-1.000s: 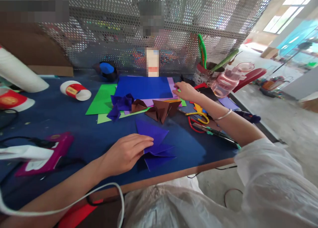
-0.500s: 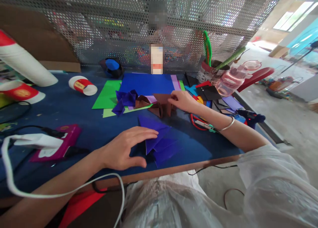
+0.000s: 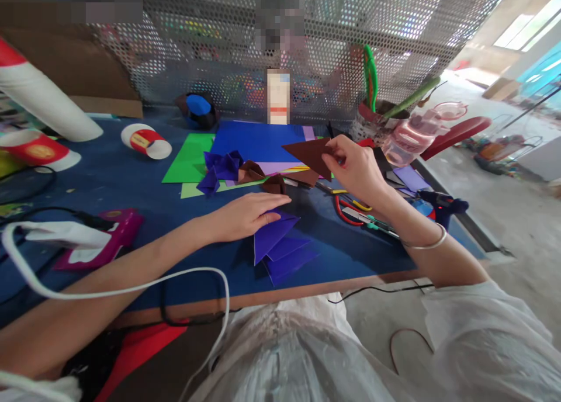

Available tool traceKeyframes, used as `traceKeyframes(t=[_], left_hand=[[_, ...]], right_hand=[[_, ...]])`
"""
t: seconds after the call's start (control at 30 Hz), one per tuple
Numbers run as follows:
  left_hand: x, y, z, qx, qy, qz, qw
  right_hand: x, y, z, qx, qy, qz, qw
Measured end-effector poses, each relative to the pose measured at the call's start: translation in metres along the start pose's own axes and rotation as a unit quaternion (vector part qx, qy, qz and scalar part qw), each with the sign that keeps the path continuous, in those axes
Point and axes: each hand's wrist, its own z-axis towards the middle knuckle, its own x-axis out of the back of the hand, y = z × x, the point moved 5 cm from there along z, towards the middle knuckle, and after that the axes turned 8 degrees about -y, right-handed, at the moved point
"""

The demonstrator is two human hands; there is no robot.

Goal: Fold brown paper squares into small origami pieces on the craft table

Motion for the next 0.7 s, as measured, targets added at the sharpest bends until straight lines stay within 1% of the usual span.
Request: traceKeyframes(t=[0.03,0.07,0.13,0.2,0.27,0.37,0.53,0.6,0.7], left_hand=[[-0.001,-0.007,0.006,0.007,0.0,0.02,1.0],[-0.001,-0.015,0.01,0.026,0.01,0.044,0.999],[0.0,-0.031,0.017,0.052,0.033,0.062,0.996],[0.001,-0.043,0.02,0.074,0.057,0.073,0.993],[0.002,-0.05,0.02,0.086,0.074,0.082,0.99],[0.004,-0.052,0.016,0.092,0.088,0.087,0.988],[0.012,-0.049,0.009,0.103,0.109,0.081,0.985],[0.016,-0.045,0.008,0.11,0.125,0.077,0.983],[0.021,-0.033,0.003,0.115,0.151,0.069,0.979]], right_hand=[[0.003,0.001,-0.003,0.0,0.01,0.0,1.0],[0.005,0.003,-0.005,-0.001,0.02,0.001,1.0],[0.009,0.009,-0.009,-0.003,0.035,0.0,0.999],[0.01,0.014,-0.012,-0.003,0.045,0.002,0.999],[0.01,0.017,-0.014,0.001,0.053,0.007,0.999],[0.008,0.017,-0.013,0.009,0.055,0.013,0.998],[0.0,0.007,-0.009,0.015,0.027,0.024,0.999],[-0.002,0.003,-0.008,0.023,0.018,0.029,0.999],[-0.006,-0.001,-0.01,0.034,0.009,0.027,0.999]])
